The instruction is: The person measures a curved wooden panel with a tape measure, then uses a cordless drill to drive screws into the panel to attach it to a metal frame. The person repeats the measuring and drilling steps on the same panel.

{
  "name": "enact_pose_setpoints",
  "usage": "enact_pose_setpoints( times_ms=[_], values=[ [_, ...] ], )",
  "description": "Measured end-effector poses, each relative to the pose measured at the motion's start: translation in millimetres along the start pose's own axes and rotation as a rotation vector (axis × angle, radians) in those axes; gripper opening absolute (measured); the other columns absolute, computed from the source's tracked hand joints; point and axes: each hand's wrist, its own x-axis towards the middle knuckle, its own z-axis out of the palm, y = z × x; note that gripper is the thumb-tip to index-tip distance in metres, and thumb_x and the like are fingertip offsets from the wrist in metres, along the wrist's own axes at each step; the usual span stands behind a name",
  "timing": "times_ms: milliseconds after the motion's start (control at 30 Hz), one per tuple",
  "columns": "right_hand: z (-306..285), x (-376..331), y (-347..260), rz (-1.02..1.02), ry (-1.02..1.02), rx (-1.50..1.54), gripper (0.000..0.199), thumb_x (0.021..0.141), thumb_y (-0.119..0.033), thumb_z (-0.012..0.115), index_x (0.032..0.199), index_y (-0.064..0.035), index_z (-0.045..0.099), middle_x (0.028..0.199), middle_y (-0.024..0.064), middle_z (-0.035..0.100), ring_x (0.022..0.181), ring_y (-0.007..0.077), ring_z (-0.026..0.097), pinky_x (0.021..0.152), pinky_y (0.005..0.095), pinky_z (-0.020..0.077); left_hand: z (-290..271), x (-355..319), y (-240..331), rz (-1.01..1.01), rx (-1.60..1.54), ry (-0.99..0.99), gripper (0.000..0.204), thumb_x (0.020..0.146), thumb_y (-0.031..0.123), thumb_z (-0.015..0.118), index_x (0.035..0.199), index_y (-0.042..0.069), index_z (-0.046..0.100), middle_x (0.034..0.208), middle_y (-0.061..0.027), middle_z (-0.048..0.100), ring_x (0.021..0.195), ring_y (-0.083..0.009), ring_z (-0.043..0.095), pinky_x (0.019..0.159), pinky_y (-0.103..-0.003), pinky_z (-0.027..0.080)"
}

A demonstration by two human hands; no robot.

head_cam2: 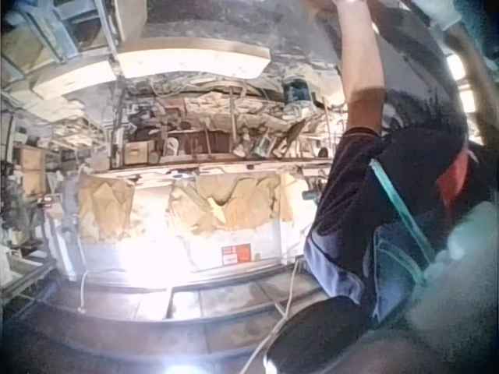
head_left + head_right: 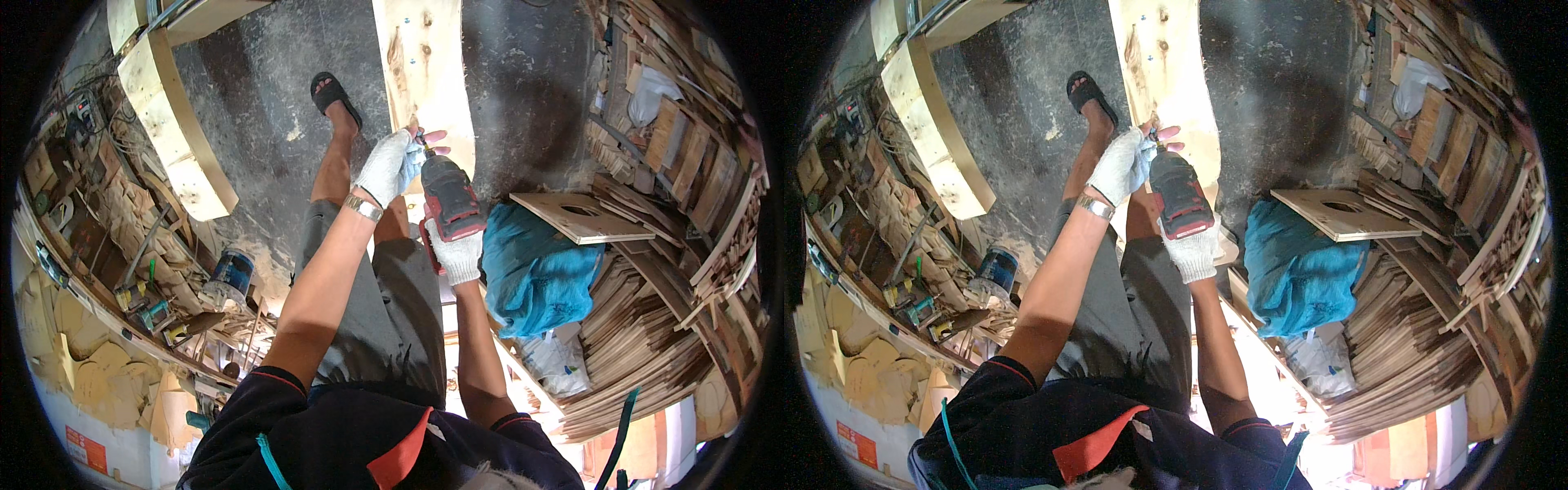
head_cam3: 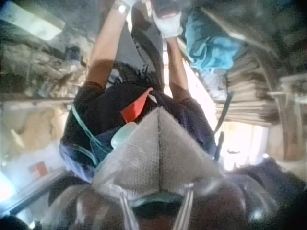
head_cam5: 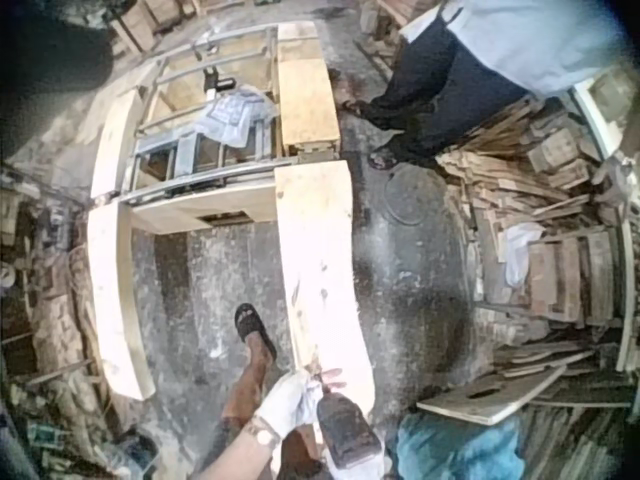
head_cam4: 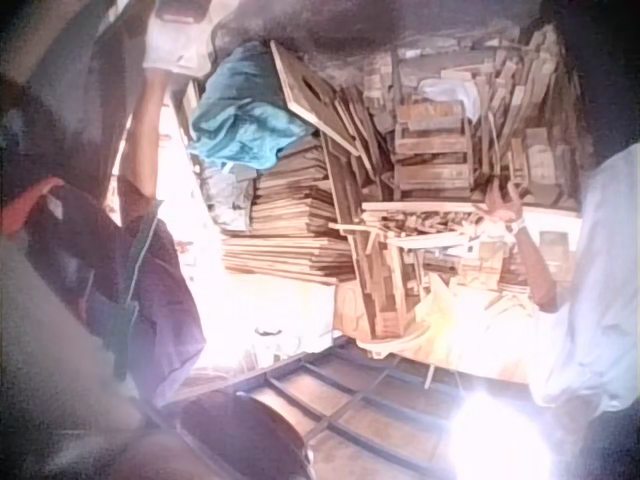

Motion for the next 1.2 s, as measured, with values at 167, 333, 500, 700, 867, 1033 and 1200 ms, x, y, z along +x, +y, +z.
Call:
enact_pose_setpoints(
  times_ms=[167, 333, 500, 700, 867, 1033, 1200],
  values=[
    [-5, 3, -11, 0.016, -0.049, 0.099, 0.070, 0.081, -0.034, 0.077, 0.137, -0.0069, 0.045, 0.132, 0.0156, 0.057, 0.119, 0.0316, 0.058, 0.097, 0.0440, 0.0501, 2, -2, 3, -0.017, -0.036, 0.156, 0.034, 0.105, 0.023, 0.047, 0.127, -0.002, 0.053, 0.134, -0.0269, 0.058, 0.113, -0.0406, 0.062, 0.098, -0.041, 0.052],
    [-19, 11, -36, 0.049, -0.107, -0.101, 0.064, 0.086, -0.031, 0.072, 0.139, -0.0055, 0.045, 0.137, 0.0166, 0.055, 0.123, 0.0316, 0.056, 0.100, 0.0453, 0.0490, 5, -5, 5, 0.081, -0.046, 0.125, 0.026, 0.105, 0.020, 0.047, 0.117, -0.001, 0.056, 0.126, -0.0253, 0.062, 0.106, -0.0317, 0.065, 0.094, -0.034, 0.054],
    [-26, 50, -66, -0.024, 0.097, 0.295, 0.057, 0.086, -0.034, 0.073, 0.130, -0.0019, 0.055, 0.124, 0.0188, 0.064, 0.114, 0.0351, 0.063, 0.095, 0.0437, 0.0517, 12, 8, 15, 0.060, -0.031, 0.353, 0.033, 0.103, 0.016, 0.049, 0.129, -0.003, 0.055, 0.131, -0.0215, 0.061, 0.118, -0.0247, 0.059, 0.105, -0.038, 0.046],
    [-32, 105, -91, 0.030, 0.041, -0.057, 0.059, 0.087, -0.041, 0.071, 0.126, 0.0002, 0.054, 0.120, 0.0212, 0.063, 0.110, 0.0355, 0.063, 0.095, 0.0441, 0.0511, 27, 41, 29, 0.061, -0.077, 0.392, 0.036, 0.103, 0.020, 0.047, 0.130, 0.001, 0.060, 0.134, -0.0060, 0.062, 0.123, -0.0162, 0.051, 0.111, -0.034, 0.031],
    [-29, 109, -79, 0.032, 0.021, -0.091, 0.056, 0.086, -0.039, 0.069, 0.125, -0.0012, 0.056, 0.119, 0.0202, 0.064, 0.110, 0.0378, 0.062, 0.097, 0.0456, 0.0498, 3, 57, 23, 0.004, -0.054, 0.449, 0.033, 0.101, 0.019, 0.049, 0.122, 0.000, 0.065, 0.122, -0.0059, 0.066, 0.113, -0.0156, 0.056, 0.102, -0.028, 0.036],
    [-21, 74, -56, 0.036, -0.042, -0.200, 0.058, 0.083, -0.036, 0.072, 0.129, -0.0026, 0.056, 0.124, 0.0195, 0.062, 0.116, 0.0377, 0.059, 0.101, 0.0459, 0.0472, -32, 43, -20, 0.093, -0.088, 0.414, 0.026, 0.095, 0.019, 0.056, 0.110, 0.001, 0.069, 0.105, -0.0056, 0.070, 0.103, -0.0156, 0.060, 0.091, -0.028, 0.042],
    [-22, 49, -52, 0.124, -0.110, -0.271, 0.057, 0.082, -0.035, 0.073, 0.127, -0.0038, 0.058, 0.125, 0.0187, 0.062, 0.116, 0.0365, 0.059, 0.101, 0.0463, 0.0472, -48, 31, -47, 0.056, -0.063, 0.422, 0.026, 0.096, 0.019, 0.056, 0.110, 0.004, 0.071, 0.106, -0.0047, 0.069, 0.099, -0.0161, 0.057, 0.090, -0.029, 0.039]
  ],
)
